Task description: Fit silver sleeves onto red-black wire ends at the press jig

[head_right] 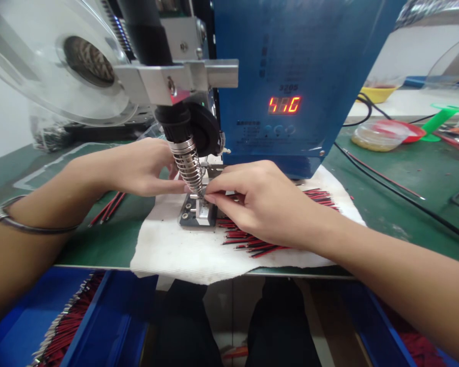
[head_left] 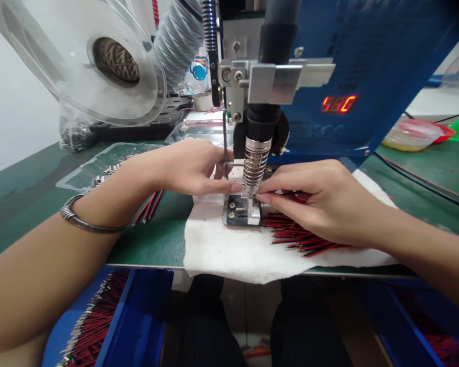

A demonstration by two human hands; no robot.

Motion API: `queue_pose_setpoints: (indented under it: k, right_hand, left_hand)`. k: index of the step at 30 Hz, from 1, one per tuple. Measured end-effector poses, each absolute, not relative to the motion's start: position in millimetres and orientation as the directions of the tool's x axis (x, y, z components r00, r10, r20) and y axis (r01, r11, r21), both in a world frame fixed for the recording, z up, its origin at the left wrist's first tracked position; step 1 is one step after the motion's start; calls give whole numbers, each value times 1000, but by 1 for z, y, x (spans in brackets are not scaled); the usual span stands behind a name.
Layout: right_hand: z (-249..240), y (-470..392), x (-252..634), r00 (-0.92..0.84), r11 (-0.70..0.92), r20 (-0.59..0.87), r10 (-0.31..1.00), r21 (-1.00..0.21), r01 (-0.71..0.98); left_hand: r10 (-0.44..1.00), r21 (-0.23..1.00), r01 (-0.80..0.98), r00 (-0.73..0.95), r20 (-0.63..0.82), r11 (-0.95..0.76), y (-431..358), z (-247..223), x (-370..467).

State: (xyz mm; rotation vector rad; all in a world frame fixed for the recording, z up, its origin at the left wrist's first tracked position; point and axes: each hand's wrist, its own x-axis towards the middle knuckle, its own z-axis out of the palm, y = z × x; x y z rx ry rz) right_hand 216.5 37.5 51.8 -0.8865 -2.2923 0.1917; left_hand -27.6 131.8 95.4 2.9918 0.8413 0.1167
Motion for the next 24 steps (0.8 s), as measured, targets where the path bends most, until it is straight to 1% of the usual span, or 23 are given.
queue_pose_setpoints:
  k: [3,14,24]
  right_hand:
    - [51,38,217,-546,756,531,647,-358,548]
    - [52,38,216,-547,758,532,646,-366,540]
    - [50,37,216,-549,765,544,634,-338,548]
  left_hand:
    - [542,89,543,839,-34,-835,129,98,-26]
    - [544,86,544,839,-18,-835,131,97,-26]
    - [552,73,552,834,-26,-831,131,97,-25]
